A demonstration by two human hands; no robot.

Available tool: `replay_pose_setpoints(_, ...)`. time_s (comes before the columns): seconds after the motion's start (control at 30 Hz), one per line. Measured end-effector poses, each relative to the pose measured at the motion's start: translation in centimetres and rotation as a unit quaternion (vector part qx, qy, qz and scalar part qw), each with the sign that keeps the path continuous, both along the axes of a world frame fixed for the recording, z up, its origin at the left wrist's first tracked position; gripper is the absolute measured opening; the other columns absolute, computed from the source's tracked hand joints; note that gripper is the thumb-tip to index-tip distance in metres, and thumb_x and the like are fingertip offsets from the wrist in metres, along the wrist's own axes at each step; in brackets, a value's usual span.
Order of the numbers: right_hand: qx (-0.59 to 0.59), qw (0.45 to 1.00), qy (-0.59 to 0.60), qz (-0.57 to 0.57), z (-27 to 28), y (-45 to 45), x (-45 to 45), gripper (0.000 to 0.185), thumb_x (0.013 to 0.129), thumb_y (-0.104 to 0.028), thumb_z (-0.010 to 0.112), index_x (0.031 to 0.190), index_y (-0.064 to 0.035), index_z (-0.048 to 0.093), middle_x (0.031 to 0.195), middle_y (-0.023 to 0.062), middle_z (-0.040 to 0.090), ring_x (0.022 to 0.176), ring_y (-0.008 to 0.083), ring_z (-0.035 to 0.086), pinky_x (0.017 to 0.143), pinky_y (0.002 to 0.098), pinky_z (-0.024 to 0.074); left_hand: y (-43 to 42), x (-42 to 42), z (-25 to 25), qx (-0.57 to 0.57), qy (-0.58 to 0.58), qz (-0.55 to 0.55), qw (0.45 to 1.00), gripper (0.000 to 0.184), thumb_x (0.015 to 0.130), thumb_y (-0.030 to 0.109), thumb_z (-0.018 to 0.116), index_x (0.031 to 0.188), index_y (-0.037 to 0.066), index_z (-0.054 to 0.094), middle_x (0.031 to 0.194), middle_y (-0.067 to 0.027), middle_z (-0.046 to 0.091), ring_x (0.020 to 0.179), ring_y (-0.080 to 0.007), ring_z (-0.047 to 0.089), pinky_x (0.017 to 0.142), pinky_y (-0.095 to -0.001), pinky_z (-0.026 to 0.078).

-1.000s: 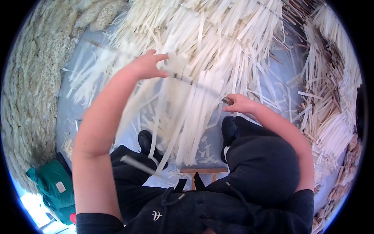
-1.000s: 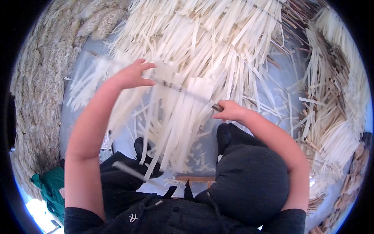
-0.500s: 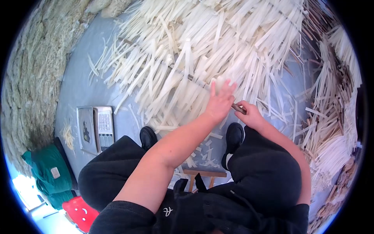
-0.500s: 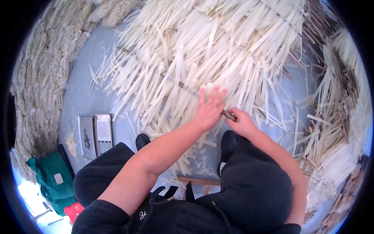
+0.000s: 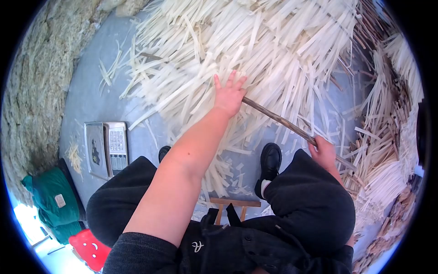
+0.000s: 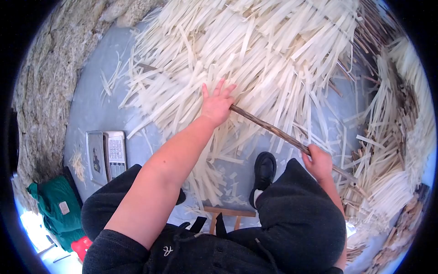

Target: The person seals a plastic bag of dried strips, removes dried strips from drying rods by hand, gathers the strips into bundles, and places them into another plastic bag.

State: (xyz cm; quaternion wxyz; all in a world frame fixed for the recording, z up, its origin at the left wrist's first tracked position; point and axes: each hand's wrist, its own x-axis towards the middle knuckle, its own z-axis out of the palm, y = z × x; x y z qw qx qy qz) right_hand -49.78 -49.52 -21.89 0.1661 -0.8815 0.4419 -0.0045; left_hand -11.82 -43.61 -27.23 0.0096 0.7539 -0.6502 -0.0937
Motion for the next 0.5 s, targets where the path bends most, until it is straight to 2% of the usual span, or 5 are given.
replay_pose_setpoints(0.23, -0.06, 0.996, 0.064, 0.006, -1.0, -0.4, -10.9, 0.022, 0.08, -0.02, 0.066, 0.084, -0.0073, 0.048, 0.075, 0.0137, 0.055, 0.072, 0.0377, 0.058, 0.062, 0.046, 0.0466, 1.2, 0.5, -1.0, 0.026, 0.016, -0.019, 0.999, 0.014, 0.082, 0.018, 0.063, 0.095, 0.02, 0.068, 0.152, 0.0054, 0.031, 0.146, -0.0268, 0.015, 0.107, -0.0745, 0.005)
replay_pose_setpoints(0.3, -0.063, 0.995, 0.077, -0.004, -2.2, -0.2, -11.7, 0.018, 0.079, -0.017, 0.066, 0.089, -0.0084, 0.052, 0.079, 0.0139, 0.057, 0.073, 0.0371, 0.059, 0.064, 0.0459, 0.0471, 1.8, -0.1, -0.9, 0.017, 0.014, -0.021, 1.0, 0.013, 0.083, 0.018, 0.062, 0.094, 0.019, 0.067, 0.152, 0.0048, 0.031, 0.146, -0.0272, 0.016, 0.107, -0.0748, 0.005)
replay_pose_setpoints(0.37, -0.019, 0.997, 0.063, 0.028, -3.5, -1.1, -10.0, 0.024, 0.078, -0.017, 0.067, 0.098, -0.0082, 0.056, 0.086, 0.0149, 0.061, 0.077, 0.0366, 0.061, 0.064, 0.0455, 0.0476, 1.9, -0.7, -0.6, 0.007, 0.014, -0.027, 1.0, 0.012, 0.083, 0.019, 0.062, 0.094, 0.019, 0.067, 0.151, 0.0042, 0.032, 0.145, -0.0275, 0.017, 0.107, -0.075, 0.005)
replay_pose_setpoints(0.43, 0.121, 0.992, -0.04, 0.006, -1.5, -0.1, -0.9, 0.028, 0.081, -0.022, 0.066, 0.104, -0.0072, 0.058, 0.088, 0.0172, 0.064, 0.078, 0.0374, 0.062, 0.065, 0.046, 0.048, 2.5, -1.2, -0.2, 0.004, 0.01, -0.035, 0.999, 0.011, 0.083, 0.018, 0.062, 0.093, 0.018, 0.067, 0.151, 0.0032, 0.032, 0.145, -0.0275, 0.018, 0.107, -0.075, 0.005)
replay_pose_setpoints(0.5, 0.294, 0.955, -0.01, 0.034, 1.0, 0.7, 6.6, 0.029, 0.085, -0.028, 0.063, 0.103, -0.0056, 0.057, 0.085, 0.0191, 0.065, 0.075, 0.0396, 0.061, 0.065, 0.0463, 0.0481, 3.0, -1.7, 0.2, 0.002, -0.007, -0.044, 0.999, 0.011, 0.083, 0.019, 0.062, 0.093, 0.018, 0.067, 0.152, 0.0039, 0.032, 0.145, -0.0275, 0.018, 0.107, -0.0744, 0.006)
